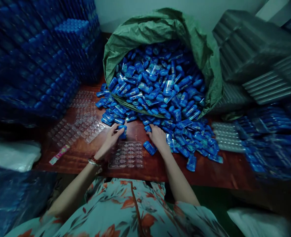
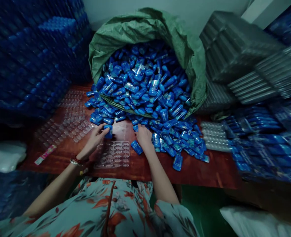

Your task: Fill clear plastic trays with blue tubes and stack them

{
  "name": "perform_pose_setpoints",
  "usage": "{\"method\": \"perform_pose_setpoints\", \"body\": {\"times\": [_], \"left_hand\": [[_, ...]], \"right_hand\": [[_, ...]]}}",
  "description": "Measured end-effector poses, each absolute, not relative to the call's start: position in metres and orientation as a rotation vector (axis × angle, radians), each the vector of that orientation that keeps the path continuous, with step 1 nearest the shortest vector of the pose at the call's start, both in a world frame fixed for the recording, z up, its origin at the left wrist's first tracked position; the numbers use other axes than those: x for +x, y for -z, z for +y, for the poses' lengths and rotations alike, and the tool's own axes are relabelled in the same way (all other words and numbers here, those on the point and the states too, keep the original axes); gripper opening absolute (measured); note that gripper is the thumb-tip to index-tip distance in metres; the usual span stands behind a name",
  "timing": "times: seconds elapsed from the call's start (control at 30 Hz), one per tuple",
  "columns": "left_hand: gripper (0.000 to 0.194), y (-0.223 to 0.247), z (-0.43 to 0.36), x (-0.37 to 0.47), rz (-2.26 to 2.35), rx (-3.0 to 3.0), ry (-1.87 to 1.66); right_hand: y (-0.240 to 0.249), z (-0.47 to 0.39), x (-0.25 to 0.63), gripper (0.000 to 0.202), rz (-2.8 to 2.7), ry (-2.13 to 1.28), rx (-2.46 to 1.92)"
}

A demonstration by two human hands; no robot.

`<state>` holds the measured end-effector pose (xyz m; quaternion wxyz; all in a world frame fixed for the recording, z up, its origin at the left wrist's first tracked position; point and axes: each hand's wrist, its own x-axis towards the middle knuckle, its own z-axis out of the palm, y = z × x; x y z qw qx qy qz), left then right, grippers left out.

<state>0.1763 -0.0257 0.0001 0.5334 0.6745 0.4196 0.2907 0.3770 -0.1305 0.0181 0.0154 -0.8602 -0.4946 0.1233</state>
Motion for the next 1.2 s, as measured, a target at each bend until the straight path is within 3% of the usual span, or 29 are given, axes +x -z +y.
{"method": "perform_pose_setpoints", "body": {"times": [0.2, 0.33, 0.53, 0.7, 0.83, 1.07, 1.2], "left_hand": [[0.035, 0.007, -0.049, 0.125, 1.107, 1.361, -0.848], [0.042, 0.014, -0.060, 0.117, 1.125, 1.368, -0.930], [0.034, 0.018, -0.057, 0.118, 1.174, 1.669, -0.778], [0.040, 0.024, -0.053, 0.105, 1.091, 1.788, -0.664], [0.040, 0.023, -0.059, 0.096, 1.000, 1.905, -0.646], [0.023, 0.011, -0.069, 0.109, 0.994, 2.101, -0.706], [0.016, 0.007, -0.069, 0.119, 0.930, 2.172, -0.710]], "right_hand": [[-0.009, -0.127, 0.376, 0.042, -1.677, -0.480, -2.602], [-0.009, -0.146, 0.377, 0.032, -1.335, -0.434, -2.205], [-0.011, -0.174, 0.340, 0.042, -0.561, -1.047, -1.620], [-0.006, -0.191, 0.326, 0.050, -0.419, -1.299, -1.315], [0.007, -0.195, 0.324, 0.048, -0.529, -1.233, -1.405], [0.012, -0.175, 0.314, 0.023, -1.352, -0.598, -1.948], [0.008, -0.167, 0.311, 0.020, -1.651, -0.485, -2.141]]}}
